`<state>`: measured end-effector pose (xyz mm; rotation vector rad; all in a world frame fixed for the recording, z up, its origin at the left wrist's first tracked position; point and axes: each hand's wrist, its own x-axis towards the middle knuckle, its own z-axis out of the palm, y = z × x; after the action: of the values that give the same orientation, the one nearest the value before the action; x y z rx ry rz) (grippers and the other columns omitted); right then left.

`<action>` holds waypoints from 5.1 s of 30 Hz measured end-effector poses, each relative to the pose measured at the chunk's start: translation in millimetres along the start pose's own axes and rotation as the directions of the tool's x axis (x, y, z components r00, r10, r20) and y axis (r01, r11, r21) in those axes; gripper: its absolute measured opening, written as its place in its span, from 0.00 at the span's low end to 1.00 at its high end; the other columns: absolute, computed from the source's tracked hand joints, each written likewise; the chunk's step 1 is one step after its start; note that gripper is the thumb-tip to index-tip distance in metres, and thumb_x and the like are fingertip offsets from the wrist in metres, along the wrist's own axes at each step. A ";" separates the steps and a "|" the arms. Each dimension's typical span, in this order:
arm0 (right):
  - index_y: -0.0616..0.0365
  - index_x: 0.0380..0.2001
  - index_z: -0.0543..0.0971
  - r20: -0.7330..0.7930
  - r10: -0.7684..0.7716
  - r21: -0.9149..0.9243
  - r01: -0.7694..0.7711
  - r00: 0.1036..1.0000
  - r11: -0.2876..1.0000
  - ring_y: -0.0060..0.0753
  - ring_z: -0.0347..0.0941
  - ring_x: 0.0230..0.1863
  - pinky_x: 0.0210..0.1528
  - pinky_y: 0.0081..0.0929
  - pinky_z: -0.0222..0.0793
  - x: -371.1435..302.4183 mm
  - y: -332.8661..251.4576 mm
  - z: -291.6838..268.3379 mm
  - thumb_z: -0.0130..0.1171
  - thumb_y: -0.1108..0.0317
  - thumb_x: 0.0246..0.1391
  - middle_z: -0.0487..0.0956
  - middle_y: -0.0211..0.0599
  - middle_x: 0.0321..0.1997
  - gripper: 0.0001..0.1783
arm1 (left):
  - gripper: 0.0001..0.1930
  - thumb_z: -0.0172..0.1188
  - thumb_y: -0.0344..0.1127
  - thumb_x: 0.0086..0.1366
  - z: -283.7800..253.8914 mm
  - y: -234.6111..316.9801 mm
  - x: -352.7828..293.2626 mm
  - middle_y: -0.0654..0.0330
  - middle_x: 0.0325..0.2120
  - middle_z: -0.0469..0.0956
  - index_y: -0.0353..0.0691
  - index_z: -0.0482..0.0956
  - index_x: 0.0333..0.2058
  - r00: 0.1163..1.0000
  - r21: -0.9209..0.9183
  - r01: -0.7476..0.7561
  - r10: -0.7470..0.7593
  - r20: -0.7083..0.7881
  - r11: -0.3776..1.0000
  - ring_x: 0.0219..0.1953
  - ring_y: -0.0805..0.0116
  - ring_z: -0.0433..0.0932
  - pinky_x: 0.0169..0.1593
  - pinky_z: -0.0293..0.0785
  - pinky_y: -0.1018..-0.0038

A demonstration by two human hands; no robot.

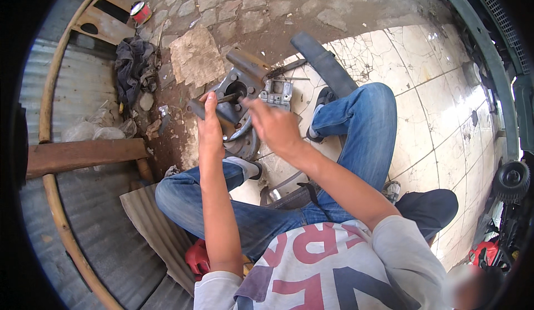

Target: The person sits on the ground and uses a small metal rod to scrape and clean the interior surfaces of a cylindrical mechanical housing. They repeatedly rotate the part and probe different areas with the rod, then inspect the cleaned surfaces.

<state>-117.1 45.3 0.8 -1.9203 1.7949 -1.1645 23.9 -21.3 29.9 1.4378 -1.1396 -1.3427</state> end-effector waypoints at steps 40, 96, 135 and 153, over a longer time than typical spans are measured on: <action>0.55 0.52 0.72 -0.149 0.125 0.252 -0.084 0.981 0.964 0.50 0.81 0.38 0.37 0.38 0.78 5.8 17.3 -5.1 0.56 0.71 0.61 0.83 0.42 0.44 0.16 | 0.31 0.31 0.61 0.75 7.4 -7.3 -16.7 0.51 0.47 0.75 0.43 0.65 0.60 0.999 -0.182 0.036 -0.042 -0.031 0.983 0.40 0.64 0.78 0.39 0.76 0.71; 0.49 0.45 0.80 0.025 -0.046 -0.011 0.046 0.999 0.999 0.43 0.79 0.24 0.26 0.37 0.74 -2.3 12.3 -10.0 0.62 0.71 0.54 0.83 0.38 0.33 0.13 | 0.29 0.32 0.60 0.75 -1.3 -34.1 -17.6 0.55 0.53 0.71 0.47 0.64 0.61 0.998 -0.134 -0.001 -0.009 -0.070 0.991 0.55 0.62 0.71 0.59 0.67 0.65; 0.48 0.43 0.76 0.053 -0.199 0.254 0.179 0.979 0.951 0.45 0.79 0.28 0.30 0.40 0.75 -33.2 19.9 -12.5 0.61 0.74 0.48 0.81 0.36 0.35 0.17 | 0.28 0.38 0.58 0.75 6.3 -78.8 -22.9 0.55 0.56 0.69 0.47 0.61 0.63 0.991 -0.527 -0.037 0.098 0.088 0.849 0.55 0.60 0.71 0.59 0.68 0.66; 0.63 0.50 0.71 -0.099 0.239 0.350 -0.191 0.966 0.917 0.52 0.78 0.46 0.45 0.40 0.74 57.4 -28.0 -48.1 0.62 0.59 0.58 0.79 0.52 0.44 0.24 | 0.30 0.41 0.62 0.73 4.6 -44.7 -28.7 0.55 0.57 0.70 0.48 0.65 0.62 0.976 -0.448 0.213 -0.208 0.060 0.868 0.53 0.62 0.74 0.55 0.73 0.68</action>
<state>-135.7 13.1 71.6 -1.4399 1.6869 -1.4470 22.1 17.1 -7.1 1.2292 -0.6215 -1.6407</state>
